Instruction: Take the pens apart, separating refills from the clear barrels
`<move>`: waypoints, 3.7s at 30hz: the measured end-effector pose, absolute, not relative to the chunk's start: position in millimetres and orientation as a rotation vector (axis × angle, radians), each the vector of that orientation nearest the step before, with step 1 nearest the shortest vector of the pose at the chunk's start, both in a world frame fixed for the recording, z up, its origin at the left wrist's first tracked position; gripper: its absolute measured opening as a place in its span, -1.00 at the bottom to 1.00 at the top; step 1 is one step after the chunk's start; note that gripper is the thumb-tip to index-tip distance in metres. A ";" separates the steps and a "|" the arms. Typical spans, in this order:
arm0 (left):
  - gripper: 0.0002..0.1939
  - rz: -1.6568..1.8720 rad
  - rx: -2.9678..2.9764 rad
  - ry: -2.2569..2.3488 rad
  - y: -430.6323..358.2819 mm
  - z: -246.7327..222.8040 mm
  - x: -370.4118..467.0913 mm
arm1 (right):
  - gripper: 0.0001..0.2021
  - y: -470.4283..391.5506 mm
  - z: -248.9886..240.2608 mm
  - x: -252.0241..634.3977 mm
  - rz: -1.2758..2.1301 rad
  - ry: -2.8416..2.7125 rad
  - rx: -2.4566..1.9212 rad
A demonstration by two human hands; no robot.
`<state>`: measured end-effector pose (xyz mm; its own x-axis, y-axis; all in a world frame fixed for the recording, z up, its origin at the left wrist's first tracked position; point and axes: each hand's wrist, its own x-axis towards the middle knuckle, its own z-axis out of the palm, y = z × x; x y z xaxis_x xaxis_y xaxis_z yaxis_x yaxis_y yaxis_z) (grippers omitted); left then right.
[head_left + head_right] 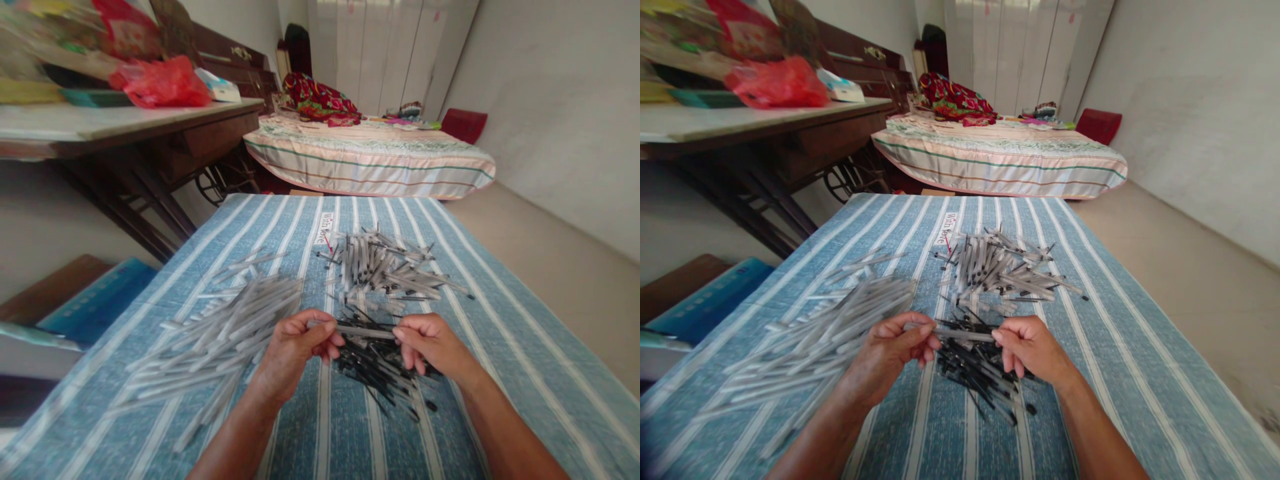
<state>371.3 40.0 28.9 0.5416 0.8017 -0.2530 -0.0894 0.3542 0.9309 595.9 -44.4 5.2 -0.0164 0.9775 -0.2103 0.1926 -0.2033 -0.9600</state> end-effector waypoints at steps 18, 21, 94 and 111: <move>-0.79 0.712 0.940 0.850 40.1 29.1 375.6 | -0.63 -39.6 -1.3 589.7 1.321 -1.125 -1.343; -0.80 0.714 0.945 0.851 40.0 28.1 375.6 | -0.72 -39.6 -2.6 589.1 1.323 -1.115 -1.321; -0.79 0.685 0.887 0.944 45.2 26.5 374.9 | -0.79 -40.6 0.0 592.8 1.166 -1.299 -1.463; -0.78 0.597 1.447 1.471 83.5 46.1 320.4 | -0.77 -39.7 -11.7 652.2 0.383 -1.385 -1.991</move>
<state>320.4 83.5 46.1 0.1556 0.9461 -0.2840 0.4801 0.1788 0.8588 652.2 -39.7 -11.7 0.3923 0.9102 0.1327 0.7126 -0.2095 -0.6695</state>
